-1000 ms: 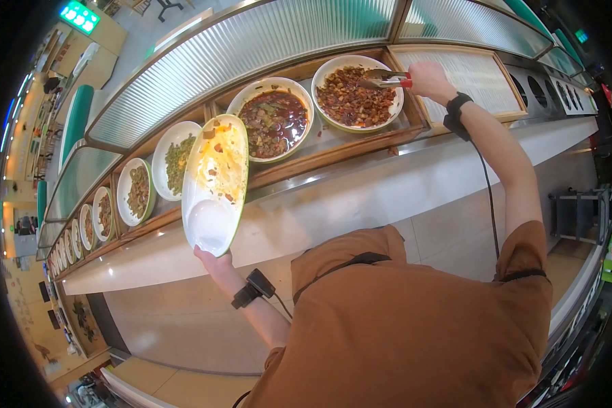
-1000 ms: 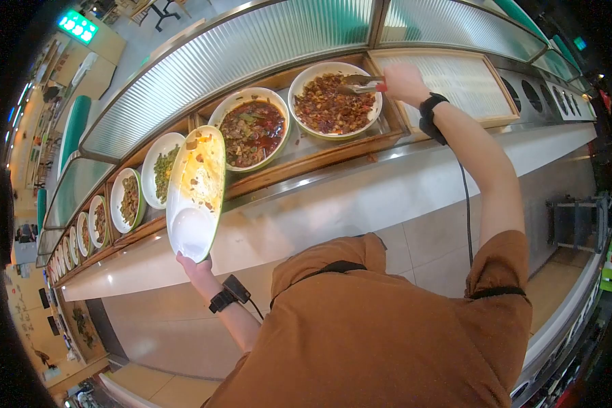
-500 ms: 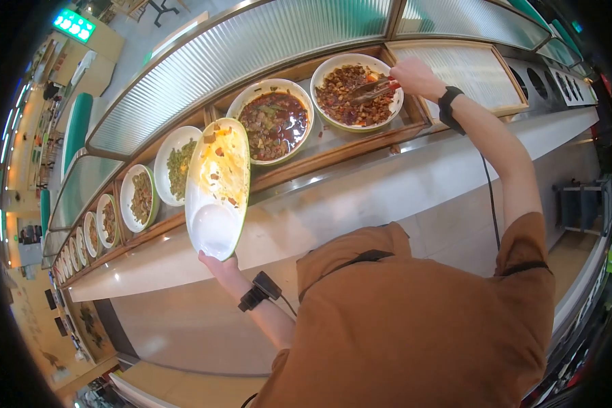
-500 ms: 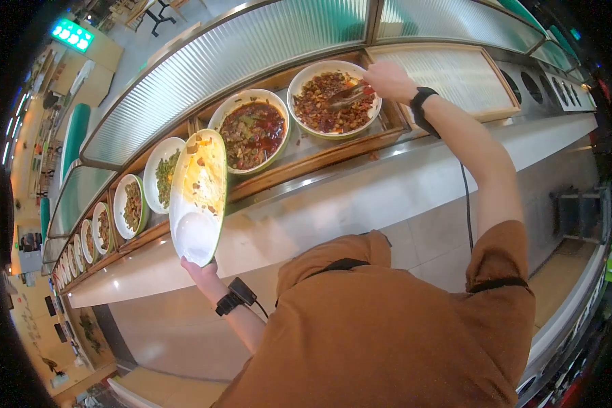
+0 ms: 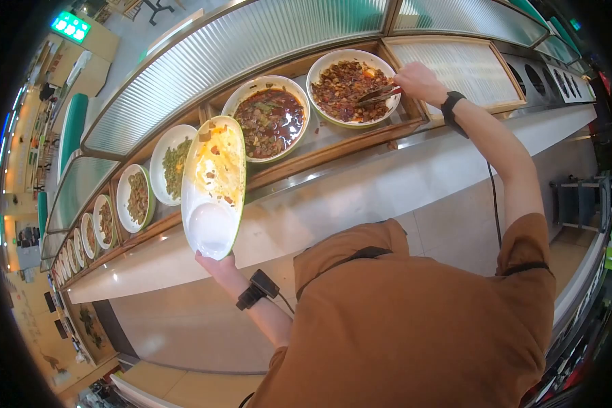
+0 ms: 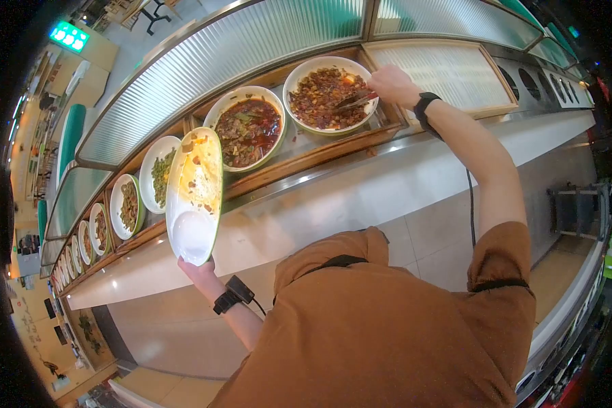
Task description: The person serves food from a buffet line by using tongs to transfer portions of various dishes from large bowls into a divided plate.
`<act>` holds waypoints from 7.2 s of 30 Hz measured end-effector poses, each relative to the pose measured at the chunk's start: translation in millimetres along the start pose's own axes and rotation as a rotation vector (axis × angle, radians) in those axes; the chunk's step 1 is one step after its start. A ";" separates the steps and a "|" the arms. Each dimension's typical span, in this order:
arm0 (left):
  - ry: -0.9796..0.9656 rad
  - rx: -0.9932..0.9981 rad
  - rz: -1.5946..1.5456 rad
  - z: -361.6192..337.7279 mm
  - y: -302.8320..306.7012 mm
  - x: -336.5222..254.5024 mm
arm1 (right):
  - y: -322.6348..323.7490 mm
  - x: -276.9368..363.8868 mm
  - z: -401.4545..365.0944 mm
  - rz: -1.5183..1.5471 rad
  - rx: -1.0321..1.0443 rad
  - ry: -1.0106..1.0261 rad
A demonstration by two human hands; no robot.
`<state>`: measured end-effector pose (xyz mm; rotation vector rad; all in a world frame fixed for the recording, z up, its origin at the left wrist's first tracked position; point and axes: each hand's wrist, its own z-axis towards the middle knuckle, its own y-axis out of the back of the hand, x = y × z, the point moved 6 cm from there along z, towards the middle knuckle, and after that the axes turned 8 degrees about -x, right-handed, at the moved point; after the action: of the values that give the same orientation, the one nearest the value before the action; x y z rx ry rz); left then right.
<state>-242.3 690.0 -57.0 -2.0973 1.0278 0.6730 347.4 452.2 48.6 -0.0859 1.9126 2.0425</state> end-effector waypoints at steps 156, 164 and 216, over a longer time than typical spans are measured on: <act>0.019 -0.042 0.011 -2.6 1.0 -0.8 | -18.3 10.8 39.4 0.239 0.092 -0.390; 0.029 -0.014 -0.008 0.1 -1.7 -0.2 | -33.2 2.2 28.5 0.279 0.217 -0.497; 0.005 0.030 -0.068 -1.3 -6.2 0.5 | 83.9 270.1 171.2 0.360 -0.203 0.208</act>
<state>-236.7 691.5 -54.3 -2.0989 0.9589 0.6157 101.2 671.9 71.0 -0.0015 1.9477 2.5541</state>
